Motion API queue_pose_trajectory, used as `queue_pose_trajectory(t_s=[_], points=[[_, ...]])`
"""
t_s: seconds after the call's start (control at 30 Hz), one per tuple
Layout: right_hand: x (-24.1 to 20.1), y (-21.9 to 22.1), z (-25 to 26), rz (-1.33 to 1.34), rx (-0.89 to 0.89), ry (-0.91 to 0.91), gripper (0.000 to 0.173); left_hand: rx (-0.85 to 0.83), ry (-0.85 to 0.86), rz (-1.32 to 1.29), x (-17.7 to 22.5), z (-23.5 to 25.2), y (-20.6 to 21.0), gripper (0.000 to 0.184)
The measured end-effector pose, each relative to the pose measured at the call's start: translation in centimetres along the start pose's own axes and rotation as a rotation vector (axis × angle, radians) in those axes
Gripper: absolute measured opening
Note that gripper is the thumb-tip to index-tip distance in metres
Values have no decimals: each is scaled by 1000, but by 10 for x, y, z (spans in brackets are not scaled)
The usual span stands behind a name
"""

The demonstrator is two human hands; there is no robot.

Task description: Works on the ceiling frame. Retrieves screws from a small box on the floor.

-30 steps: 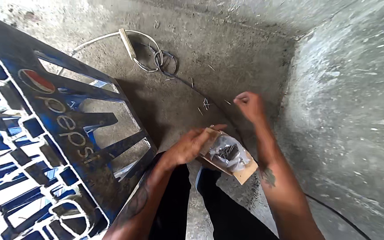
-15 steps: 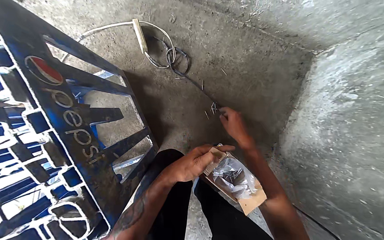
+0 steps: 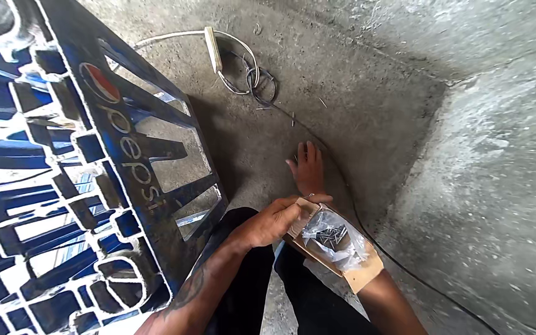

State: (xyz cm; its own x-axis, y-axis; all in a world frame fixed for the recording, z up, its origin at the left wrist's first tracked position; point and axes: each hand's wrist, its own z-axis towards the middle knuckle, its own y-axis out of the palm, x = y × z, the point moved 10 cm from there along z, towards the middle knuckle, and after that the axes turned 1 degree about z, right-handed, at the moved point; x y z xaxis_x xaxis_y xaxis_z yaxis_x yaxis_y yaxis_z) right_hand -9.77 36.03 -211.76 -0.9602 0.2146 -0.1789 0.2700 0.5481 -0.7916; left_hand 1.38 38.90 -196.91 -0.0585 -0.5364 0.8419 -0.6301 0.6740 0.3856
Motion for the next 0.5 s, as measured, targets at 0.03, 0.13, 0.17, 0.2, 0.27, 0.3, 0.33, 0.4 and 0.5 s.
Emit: queue_pose_trajectory(t_s=[0.03, 0.13, 0.17, 0.2, 0.27, 0.3, 0.33, 0.4, 0.5], points=[[4, 9, 6, 27, 489, -117, 49, -16, 22, -3, -3, 1, -1, 46], [12, 26, 21, 76, 606, -190, 35, -56, 70, -41, -17, 3, -6, 46], [10, 19, 20, 83, 564, -185, 37, -38, 55, -49, -20, 4, -9, 46], [6, 7, 17, 93, 406, -146, 39, 3, 31, -53, -23, 5, -13, 46], [-7, -17, 3, 109, -87, -50, 45, 88, -2, -49, -25, 6, -22, 47], [-10, -24, -4, 130, -136, -64, 44, 126, -8, -48, -26, 7, -27, 48], [-10, -27, -13, 149, -85, -105, 42, 174, -12, -50, -27, 8, -33, 49], [-6, -32, -35, 180, 196, -218, 34, 282, -23, -42, -29, 8, -46, 50], [-9, -30, -13, 103, 103, -238, 34, 422, -79, -76, -34, 4, -61, 49]])
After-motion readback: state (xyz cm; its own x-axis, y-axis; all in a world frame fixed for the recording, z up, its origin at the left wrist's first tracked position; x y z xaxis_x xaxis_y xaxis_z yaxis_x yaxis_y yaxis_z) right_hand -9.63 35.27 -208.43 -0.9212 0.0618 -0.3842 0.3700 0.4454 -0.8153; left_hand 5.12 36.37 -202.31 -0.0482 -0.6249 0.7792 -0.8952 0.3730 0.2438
